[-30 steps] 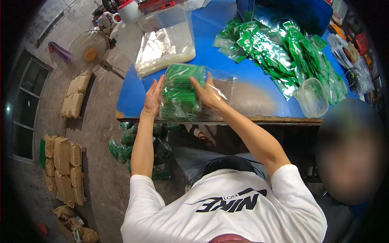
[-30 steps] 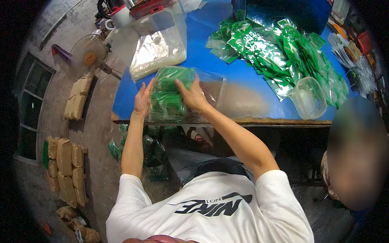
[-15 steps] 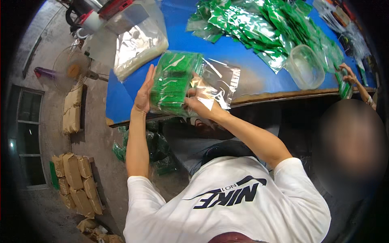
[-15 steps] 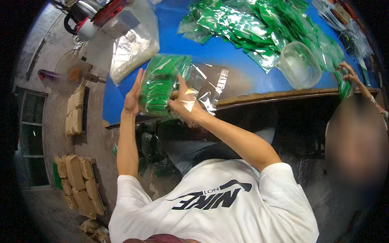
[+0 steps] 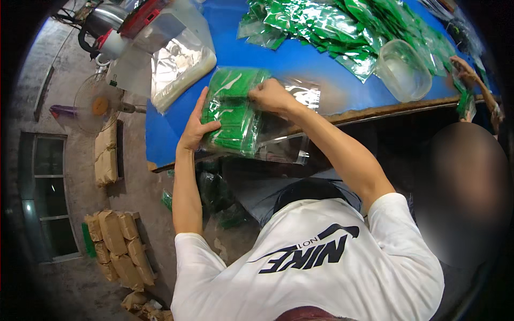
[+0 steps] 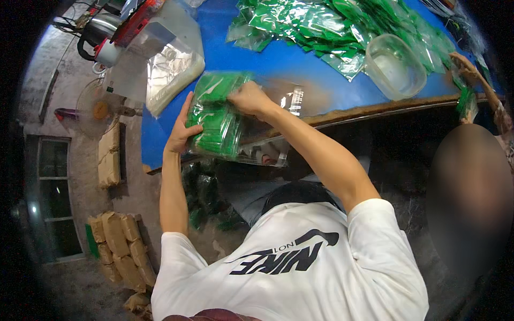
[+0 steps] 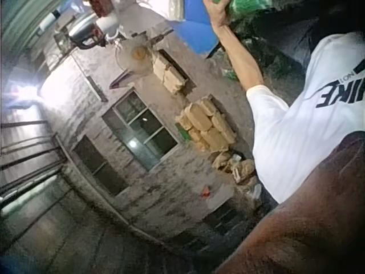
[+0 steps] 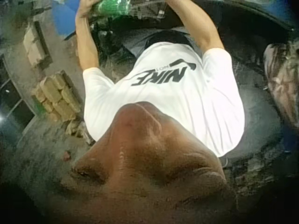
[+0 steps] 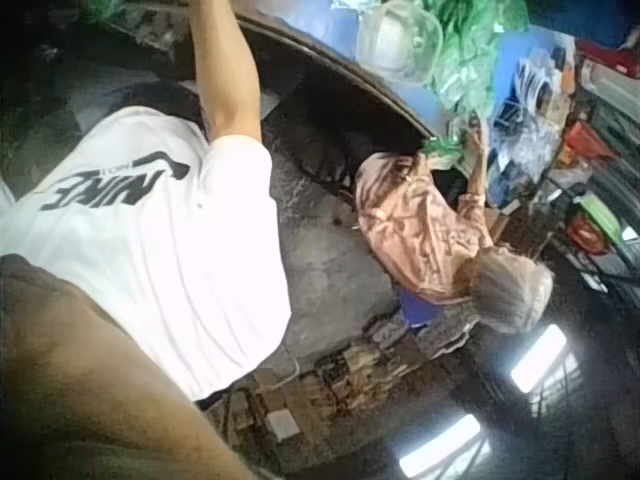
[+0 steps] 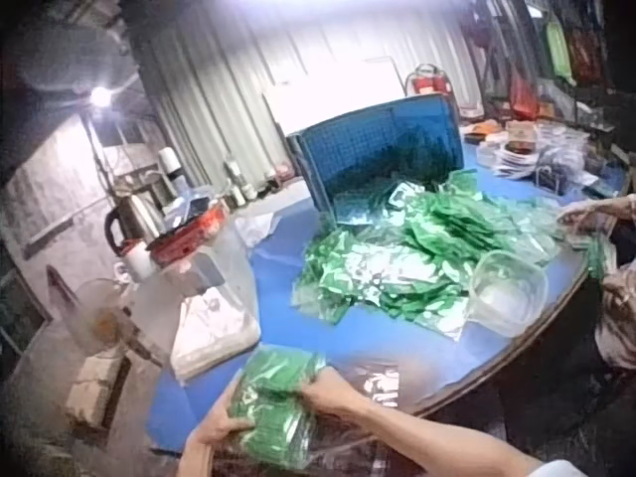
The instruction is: Grouping green plastic bags and packing them into a larger clear bag.
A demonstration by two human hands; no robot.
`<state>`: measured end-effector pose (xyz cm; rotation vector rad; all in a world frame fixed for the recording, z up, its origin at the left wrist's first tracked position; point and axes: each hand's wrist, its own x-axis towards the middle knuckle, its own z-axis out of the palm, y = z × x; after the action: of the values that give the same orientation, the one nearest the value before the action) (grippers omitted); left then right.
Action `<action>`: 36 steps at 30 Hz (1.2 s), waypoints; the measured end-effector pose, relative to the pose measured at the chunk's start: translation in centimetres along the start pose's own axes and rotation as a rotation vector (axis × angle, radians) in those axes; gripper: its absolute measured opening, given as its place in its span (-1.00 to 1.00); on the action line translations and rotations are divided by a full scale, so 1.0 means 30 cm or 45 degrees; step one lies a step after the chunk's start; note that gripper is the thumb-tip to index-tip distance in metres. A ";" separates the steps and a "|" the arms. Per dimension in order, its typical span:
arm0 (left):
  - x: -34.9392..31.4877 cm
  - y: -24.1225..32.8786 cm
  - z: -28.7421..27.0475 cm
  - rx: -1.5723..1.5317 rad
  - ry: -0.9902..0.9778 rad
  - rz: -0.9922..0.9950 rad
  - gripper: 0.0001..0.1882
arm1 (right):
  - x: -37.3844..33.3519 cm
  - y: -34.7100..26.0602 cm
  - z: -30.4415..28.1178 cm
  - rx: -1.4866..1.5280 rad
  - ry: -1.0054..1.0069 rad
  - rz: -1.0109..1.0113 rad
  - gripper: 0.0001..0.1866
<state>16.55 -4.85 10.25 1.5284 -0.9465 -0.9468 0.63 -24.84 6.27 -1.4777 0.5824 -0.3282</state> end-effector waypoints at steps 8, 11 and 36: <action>0.016 0.012 0.022 0.129 0.082 0.053 0.17 | -0.045 0.031 0.007 0.082 0.114 -0.156 -0.69; 0.027 0.036 0.039 0.043 0.072 0.000 0.17 | -0.077 0.048 0.049 0.030 0.077 -0.188 -0.64; 0.145 0.154 0.125 1.696 0.293 0.829 -0.43 | -0.281 0.149 0.082 -0.970 -0.187 -1.215 -0.73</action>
<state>14.30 -10.82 13.93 2.0349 -1.8987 0.4939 -5.57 -17.80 3.23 -2.4473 -0.2094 -0.7773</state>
